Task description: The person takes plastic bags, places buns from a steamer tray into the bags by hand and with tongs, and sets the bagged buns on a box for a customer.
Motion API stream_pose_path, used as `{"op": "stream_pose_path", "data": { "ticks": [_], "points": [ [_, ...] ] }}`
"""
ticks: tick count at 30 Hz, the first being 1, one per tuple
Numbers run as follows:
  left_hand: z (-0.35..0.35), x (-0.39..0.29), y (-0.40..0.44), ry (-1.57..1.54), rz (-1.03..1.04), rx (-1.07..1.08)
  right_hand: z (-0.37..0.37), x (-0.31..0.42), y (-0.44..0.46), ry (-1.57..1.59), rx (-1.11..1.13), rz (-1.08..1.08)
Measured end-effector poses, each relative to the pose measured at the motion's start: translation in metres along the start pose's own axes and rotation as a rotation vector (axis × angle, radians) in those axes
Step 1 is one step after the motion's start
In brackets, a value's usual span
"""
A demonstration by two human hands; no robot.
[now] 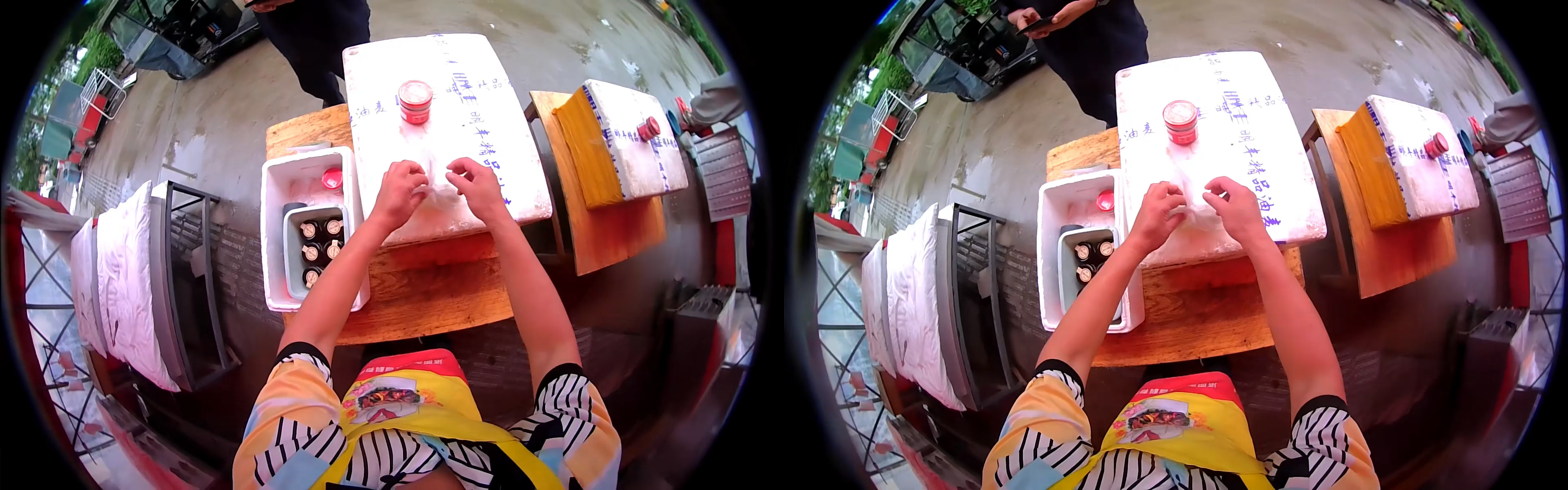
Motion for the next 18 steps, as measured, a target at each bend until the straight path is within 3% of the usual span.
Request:
{"op": "stream_pose_path", "data": {
  "ticks": [3, 6, 7, 10, 13, 16, 18],
  "points": [
    [-0.011, -0.006, 0.002, 0.018, -0.061, -0.104, 0.028, 0.002, 0.017, -0.357, 0.192, -0.203],
    [-0.009, 0.01, -0.007, -0.012, -0.132, -0.13, 0.045, 0.004, 0.014, -0.306, 0.403, -0.145],
    [-0.009, 0.013, -0.009, -0.039, -0.144, -0.143, 0.044, 0.002, 0.012, -0.212, 0.429, -0.029],
    [-0.011, 0.008, -0.006, -0.001, -0.085, -0.154, 0.046, 0.017, 0.013, -0.338, 0.453, -0.223],
    [-0.005, 0.004, -0.003, 0.11, -0.017, -0.104, 0.057, 0.035, 0.006, -0.67, 0.465, -0.478],
    [-0.01, 0.008, -0.003, 0.057, -0.011, -0.104, 0.052, 0.039, 0.01, -0.392, 0.456, -0.407],
    [-0.01, 0.01, -0.004, 0.065, 0.005, -0.086, 0.058, 0.039, 0.011, -0.385, 0.455, -0.407]
  ]
}}
Point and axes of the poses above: each hand's wrist, its own y-axis towards the middle knuckle, its own z-axis out of the palm, x = y × z, the point moved 9 cm from there along y, towards the middle knuckle, and after that the axes turned 3 degrees about y, right-handed, at the moved point
